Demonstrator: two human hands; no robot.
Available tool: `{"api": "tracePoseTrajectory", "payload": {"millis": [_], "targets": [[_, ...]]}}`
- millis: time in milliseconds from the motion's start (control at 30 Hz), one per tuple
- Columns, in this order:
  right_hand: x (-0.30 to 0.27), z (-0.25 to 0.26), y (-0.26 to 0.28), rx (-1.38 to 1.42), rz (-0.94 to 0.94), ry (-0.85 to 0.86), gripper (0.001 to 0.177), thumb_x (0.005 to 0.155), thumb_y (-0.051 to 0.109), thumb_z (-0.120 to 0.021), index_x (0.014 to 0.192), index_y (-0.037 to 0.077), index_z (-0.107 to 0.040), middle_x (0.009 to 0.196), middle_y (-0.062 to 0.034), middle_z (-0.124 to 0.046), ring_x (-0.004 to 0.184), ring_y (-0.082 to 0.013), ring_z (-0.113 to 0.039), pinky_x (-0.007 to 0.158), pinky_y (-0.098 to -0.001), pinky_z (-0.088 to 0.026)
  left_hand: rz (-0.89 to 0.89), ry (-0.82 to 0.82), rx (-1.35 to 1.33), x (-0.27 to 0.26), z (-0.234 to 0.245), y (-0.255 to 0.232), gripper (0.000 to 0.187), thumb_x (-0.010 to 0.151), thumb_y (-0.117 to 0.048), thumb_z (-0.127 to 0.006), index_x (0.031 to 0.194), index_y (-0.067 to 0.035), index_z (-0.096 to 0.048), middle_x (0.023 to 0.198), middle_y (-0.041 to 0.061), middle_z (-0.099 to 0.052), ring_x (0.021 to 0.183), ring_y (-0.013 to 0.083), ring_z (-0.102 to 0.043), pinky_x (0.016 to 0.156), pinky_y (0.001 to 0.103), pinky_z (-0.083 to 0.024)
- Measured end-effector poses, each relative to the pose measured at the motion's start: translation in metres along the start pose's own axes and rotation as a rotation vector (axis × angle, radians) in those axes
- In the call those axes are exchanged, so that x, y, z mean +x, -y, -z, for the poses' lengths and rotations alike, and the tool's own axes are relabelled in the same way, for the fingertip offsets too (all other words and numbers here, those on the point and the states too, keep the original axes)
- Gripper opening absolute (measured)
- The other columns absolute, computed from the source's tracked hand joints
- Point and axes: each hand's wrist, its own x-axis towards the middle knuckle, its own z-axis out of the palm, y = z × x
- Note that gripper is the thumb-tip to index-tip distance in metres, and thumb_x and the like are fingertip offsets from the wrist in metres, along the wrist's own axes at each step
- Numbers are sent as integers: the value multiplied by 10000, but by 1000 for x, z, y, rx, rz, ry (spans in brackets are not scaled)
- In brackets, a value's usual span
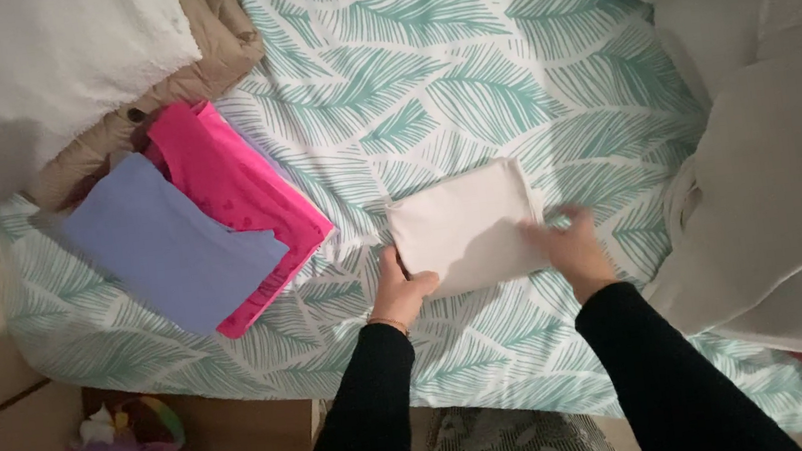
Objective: The person folds a beige quilted jacket, a light green shirt, a pink shirt, a white shirt, a white towel, and a white bathrobe on a bed with a leaf-patterned sheet. The folded items are stacked on the bed.
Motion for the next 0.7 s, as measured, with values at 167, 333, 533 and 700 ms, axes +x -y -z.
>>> {"api": "tracePoseTrajectory", "payload": {"millis": [167,333,533,700], "targets": [[-31,-10,40,74,-159,317,758,784,205,-840,1421,10,-476,1213,-236,-621,1037,-397,-649,816,-592,-563,68,-20,-143,-22,7,-57,780,788,-174,-740,1478,-87,-387,1458,181,-476,1320,340,-519,954,442,-539],[-28,-41,135,198,98,395,596,818,109,-796,1345,-14,-546,1046,-173,-631,879,-319,-679,688,-481,-605,-298,-87,-377,1,50,-134,712,773,-14,-699,1445,-38,-466,1393,205,-534,1286,366,-503,985,469,-488],[57,-100,174,251,416,312,632,830,136,-725,1414,137,-484,1248,-85,-554,872,-146,-623,664,-292,-567,-481,-329,-118,87,111,-185,732,812,-139,-699,1483,-64,-417,1406,230,-558,1301,326,-541,1041,422,-467],[57,-51,143,292,398,0,550,807,180,-607,1341,248,-491,1421,-84,-510,1201,-141,-556,788,-310,-519,-466,-344,49,73,103,-139,644,802,-131,-677,1417,-71,-498,1423,118,-608,1301,221,-590,1129,334,-420]]}}
